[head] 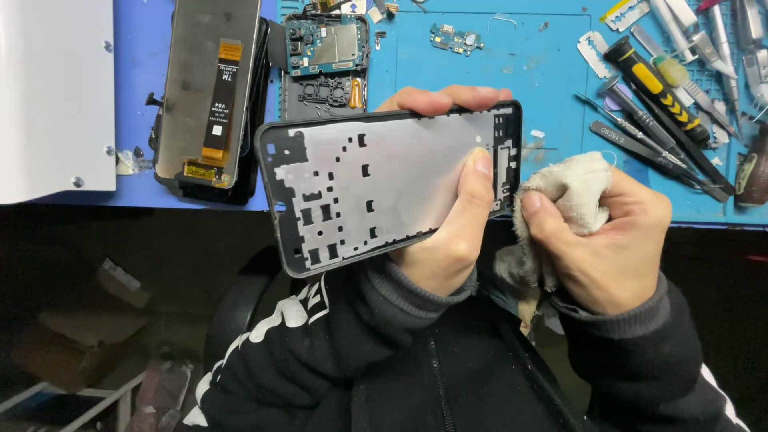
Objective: Cleaning a smartphone screen assembly using a cloth and a spray of cleaning liquid.
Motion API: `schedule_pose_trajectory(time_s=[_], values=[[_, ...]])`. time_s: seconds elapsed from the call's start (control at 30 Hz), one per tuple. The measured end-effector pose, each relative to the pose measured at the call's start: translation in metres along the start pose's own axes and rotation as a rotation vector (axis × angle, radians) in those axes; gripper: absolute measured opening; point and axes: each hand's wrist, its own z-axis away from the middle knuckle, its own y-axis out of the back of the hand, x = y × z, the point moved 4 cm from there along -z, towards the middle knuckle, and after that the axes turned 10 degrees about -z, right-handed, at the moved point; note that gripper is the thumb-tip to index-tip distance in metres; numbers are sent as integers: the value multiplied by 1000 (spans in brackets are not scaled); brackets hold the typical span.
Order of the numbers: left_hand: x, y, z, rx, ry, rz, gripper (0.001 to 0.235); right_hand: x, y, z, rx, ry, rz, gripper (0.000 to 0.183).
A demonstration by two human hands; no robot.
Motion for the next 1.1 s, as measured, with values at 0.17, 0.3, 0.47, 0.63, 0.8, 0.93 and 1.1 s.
schedule_pose_trajectory(time_s=[0.17, 0.3, 0.47, 0.63, 0.8, 0.93, 1.1], values=[[-5, -2, 2, 15, 18, 46, 34, -8, -2, -4, -19, 2, 114, 9], [-6, -2, 2, 30, 13, 85, 34, -9, -2, -5, -26, -28, 89, 10], [-8, 0, 4, 16, -28, 49, 30, -5, -3, -6, -16, -44, 67, 10], [-10, -4, 6, -12, -2, 102, 28, -5, -2, -8, 15, 50, 59, 8], [-8, -13, 17, 2, 69, 106, 37, -14, 1, -24, 73, 186, 61, 10], [-8, -9, 11, 16, 25, 112, 35, -16, -9, -12, 107, 181, -34, 14], [-7, -9, 12, 9, 40, 160, 33, -11, -5, -11, 79, 160, -14, 8]])
